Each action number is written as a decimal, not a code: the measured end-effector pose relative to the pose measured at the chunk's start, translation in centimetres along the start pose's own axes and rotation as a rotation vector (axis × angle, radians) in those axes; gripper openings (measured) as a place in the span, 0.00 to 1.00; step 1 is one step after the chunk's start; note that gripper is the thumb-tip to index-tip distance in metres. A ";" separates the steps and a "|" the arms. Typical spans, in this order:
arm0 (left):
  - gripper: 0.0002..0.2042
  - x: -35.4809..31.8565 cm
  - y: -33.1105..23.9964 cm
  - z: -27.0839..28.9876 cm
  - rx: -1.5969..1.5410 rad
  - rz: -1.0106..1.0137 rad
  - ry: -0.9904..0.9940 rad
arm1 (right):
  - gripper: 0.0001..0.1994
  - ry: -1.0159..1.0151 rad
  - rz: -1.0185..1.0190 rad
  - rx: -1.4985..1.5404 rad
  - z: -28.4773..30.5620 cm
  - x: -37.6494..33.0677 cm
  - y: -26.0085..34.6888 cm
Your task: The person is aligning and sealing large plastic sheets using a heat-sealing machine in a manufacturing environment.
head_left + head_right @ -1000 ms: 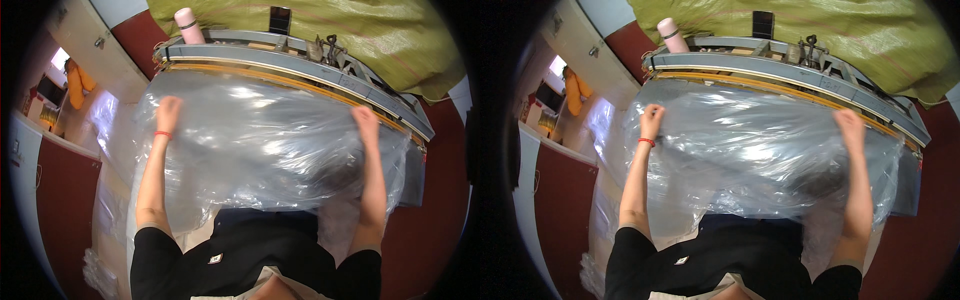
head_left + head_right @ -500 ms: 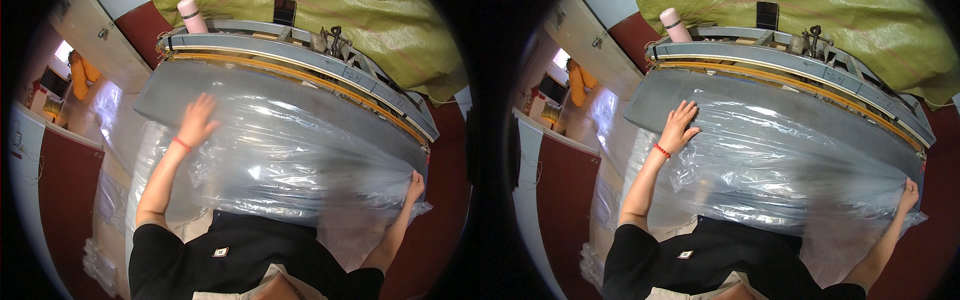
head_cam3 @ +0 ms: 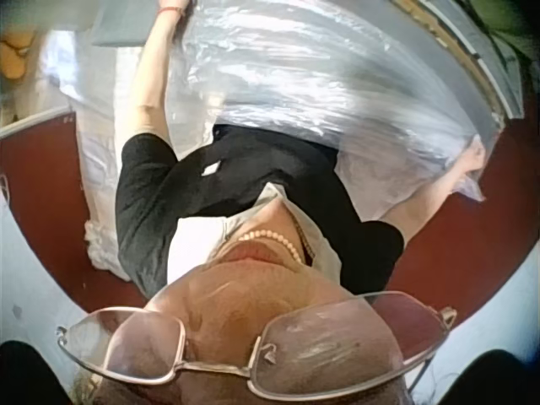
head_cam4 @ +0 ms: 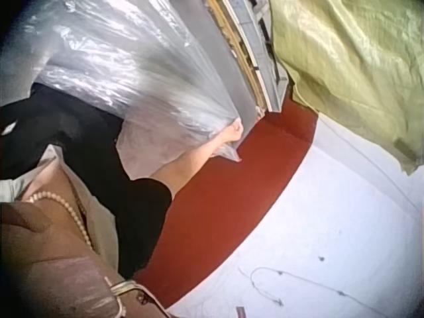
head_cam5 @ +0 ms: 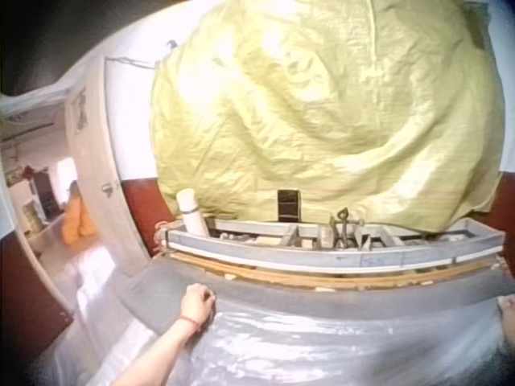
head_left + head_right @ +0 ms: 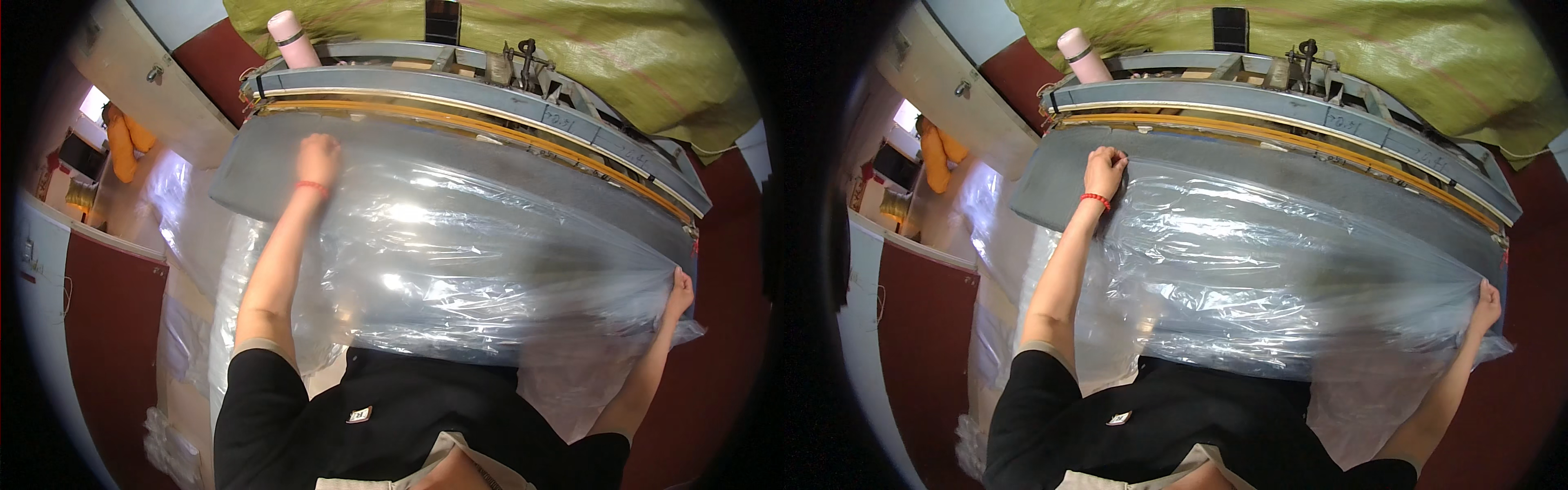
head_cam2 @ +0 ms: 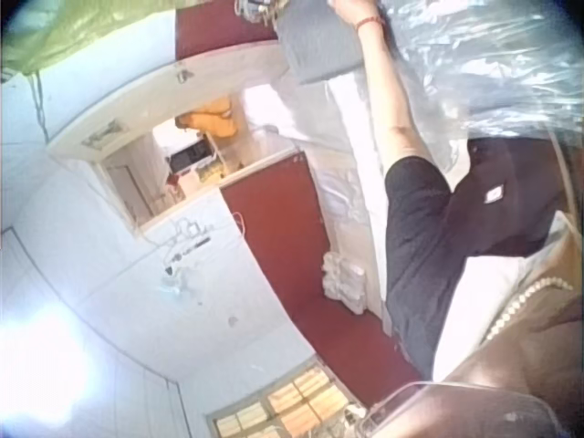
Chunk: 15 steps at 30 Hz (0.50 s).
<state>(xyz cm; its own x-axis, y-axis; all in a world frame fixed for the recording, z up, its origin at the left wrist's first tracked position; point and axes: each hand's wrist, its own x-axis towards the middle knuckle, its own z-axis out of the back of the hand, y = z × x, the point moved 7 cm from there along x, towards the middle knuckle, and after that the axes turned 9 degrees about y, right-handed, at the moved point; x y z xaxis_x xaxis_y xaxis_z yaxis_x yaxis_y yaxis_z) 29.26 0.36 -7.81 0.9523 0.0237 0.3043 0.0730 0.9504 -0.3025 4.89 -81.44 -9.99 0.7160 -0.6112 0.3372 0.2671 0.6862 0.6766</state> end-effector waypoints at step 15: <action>0.05 9.8 6.5 -5.5 -0.936 0.278 -0.418 | 0.10 -0.246 0.044 0.360 -11.1 10.1 2.5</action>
<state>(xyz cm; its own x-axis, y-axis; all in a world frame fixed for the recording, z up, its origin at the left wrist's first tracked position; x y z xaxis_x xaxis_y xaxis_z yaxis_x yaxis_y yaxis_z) 40.73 5.06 -11.74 0.8058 0.4774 0.3503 0.2369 0.2822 -0.9296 19.93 -81.52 -12.09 0.5349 -0.6902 0.4874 -0.0333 0.5592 0.8284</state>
